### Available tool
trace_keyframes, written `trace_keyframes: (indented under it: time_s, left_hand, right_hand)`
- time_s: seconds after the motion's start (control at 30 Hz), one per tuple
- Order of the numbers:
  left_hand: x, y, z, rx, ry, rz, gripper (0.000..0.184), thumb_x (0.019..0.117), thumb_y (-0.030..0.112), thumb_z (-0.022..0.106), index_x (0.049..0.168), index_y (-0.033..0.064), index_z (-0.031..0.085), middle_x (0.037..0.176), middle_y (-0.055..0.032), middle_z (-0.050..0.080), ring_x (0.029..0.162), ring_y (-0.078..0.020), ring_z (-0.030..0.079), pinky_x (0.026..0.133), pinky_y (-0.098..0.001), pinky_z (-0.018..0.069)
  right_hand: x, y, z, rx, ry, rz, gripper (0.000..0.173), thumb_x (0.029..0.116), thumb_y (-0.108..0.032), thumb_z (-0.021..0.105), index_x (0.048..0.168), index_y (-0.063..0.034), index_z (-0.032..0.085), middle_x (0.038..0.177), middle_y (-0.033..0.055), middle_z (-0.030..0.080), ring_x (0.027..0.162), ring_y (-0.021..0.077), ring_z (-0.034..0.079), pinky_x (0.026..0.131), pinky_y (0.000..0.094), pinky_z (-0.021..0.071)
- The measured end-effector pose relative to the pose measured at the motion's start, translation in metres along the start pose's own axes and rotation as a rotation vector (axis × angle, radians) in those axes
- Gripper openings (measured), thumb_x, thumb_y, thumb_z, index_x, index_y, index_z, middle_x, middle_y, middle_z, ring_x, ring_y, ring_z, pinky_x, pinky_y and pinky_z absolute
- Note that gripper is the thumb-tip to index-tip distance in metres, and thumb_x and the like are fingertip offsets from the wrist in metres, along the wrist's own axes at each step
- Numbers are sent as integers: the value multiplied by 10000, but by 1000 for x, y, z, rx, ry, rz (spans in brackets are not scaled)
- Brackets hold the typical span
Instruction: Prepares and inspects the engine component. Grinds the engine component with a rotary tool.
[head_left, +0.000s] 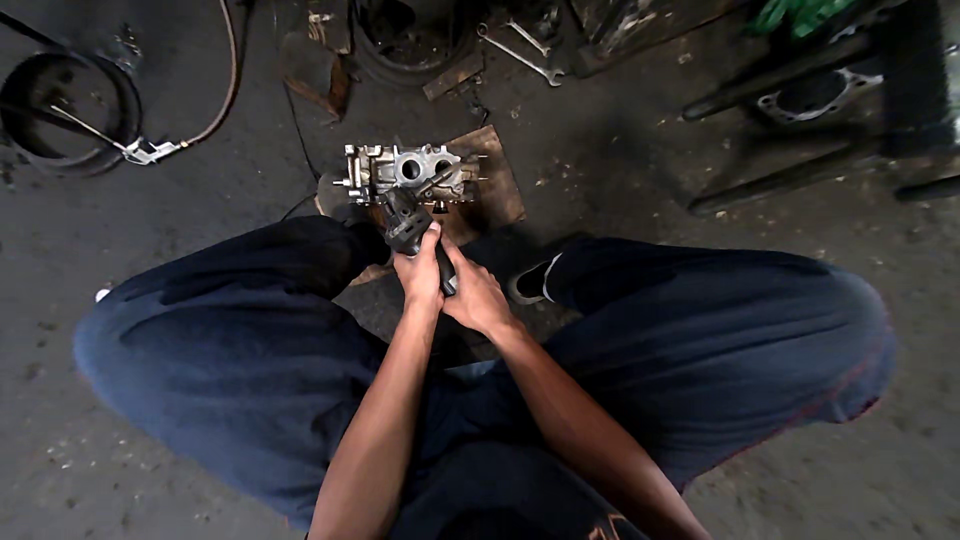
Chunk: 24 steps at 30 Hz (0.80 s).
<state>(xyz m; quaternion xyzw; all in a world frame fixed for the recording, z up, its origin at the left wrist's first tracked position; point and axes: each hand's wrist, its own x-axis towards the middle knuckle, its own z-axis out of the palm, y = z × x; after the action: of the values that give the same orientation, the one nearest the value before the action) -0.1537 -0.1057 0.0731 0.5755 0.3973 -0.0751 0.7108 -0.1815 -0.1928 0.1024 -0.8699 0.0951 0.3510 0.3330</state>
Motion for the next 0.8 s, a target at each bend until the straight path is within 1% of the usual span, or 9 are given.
trace_keyframes:
  time_s: [0.03, 0.1, 0.23, 0.3, 0.37, 0.5, 0.57, 0.7, 0.8]
  left_hand:
    - [-3, -2, 0, -2, 7, -7, 566, 913, 365, 792, 1340, 67, 570, 1086, -142, 708, 940, -232, 712, 816, -434, 612]
    - [-8, -7, -2, -10, 27, -28, 559, 922, 359, 786, 1334, 50, 566, 1065, -156, 706, 914, -242, 716, 798, -430, 617]
    - [-13, -11, -8, -69, 106, -51, 637, 924, 328, 787, 1411, 51, 483, 1113, -177, 687, 966, -252, 709, 833, -448, 612]
    - [-13, -13, -9, -108, 143, -45, 638, 921, 326, 789, 1405, 45, 483, 1100, -179, 689, 952, -256, 712, 818, -449, 615]
    - [-13, -13, -9, -119, 130, -55, 607, 935, 327, 772, 1394, 45, 490, 1080, -176, 691, 938, -252, 712, 813, -443, 615]
    - [-14, -15, -9, -119, 82, -105, 515, 951, 308, 755, 1317, 14, 545, 993, -180, 695, 853, -259, 715, 752, -430, 620]
    - [-15, -14, -10, -135, 88, -94, 524, 947, 302, 760, 1327, 17, 538, 1009, -179, 696, 868, -257, 716, 765, -432, 620]
    - [-14, -10, -13, -141, 97, -57, 591, 948, 318, 756, 1401, 52, 485, 1063, -168, 692, 917, -245, 713, 797, -431, 616]
    - [-13, -12, -14, -103, 56, -114, 565, 946, 326, 756, 1363, 30, 517, 1017, -178, 694, 867, -256, 714, 761, -430, 619]
  right_hand:
    - [-2, 2, 0, -8, -15, 6, 1067, 815, -301, 804, 1645, -416, 143, 1360, 105, 639, 1149, 334, 663, 946, 564, 543]
    - [-6, 4, 0, -38, -47, 13, 1065, 813, -302, 798, 1646, -408, 143, 1363, 109, 637, 1162, 334, 657, 952, 564, 537]
    - [-6, 3, 1, -91, -103, -15, 1065, 801, -237, 797, 1639, -427, 167, 1375, 104, 630, 1167, 345, 652, 945, 586, 533]
    - [-5, 3, 0, -115, -112, -37, 1054, 796, -219, 791, 1631, -446, 188, 1371, 94, 632, 1168, 339, 651, 940, 590, 534]
    - [-7, 1, 0, -126, -112, -26, 1057, 796, -221, 791, 1629, -456, 183, 1362, 94, 637, 1171, 341, 650, 938, 588, 533]
    - [-12, 0, -1, -132, -110, 8, 1054, 804, -237, 787, 1637, -435, 172, 1364, 102, 637, 1181, 342, 647, 952, 584, 528]
    - [-10, 1, 0, -135, -113, -15, 1056, 800, -224, 788, 1636, -431, 178, 1357, 106, 639, 1178, 344, 647, 951, 581, 530]
    - [-8, -3, 2, -121, -114, -38, 1050, 805, -219, 783, 1631, -452, 177, 1351, 98, 644, 1172, 335, 652, 941, 583, 535]
    - [-15, -5, 1, -115, -110, 4, 1051, 812, -247, 779, 1640, -424, 157, 1344, 122, 643, 1169, 348, 652, 946, 577, 537]
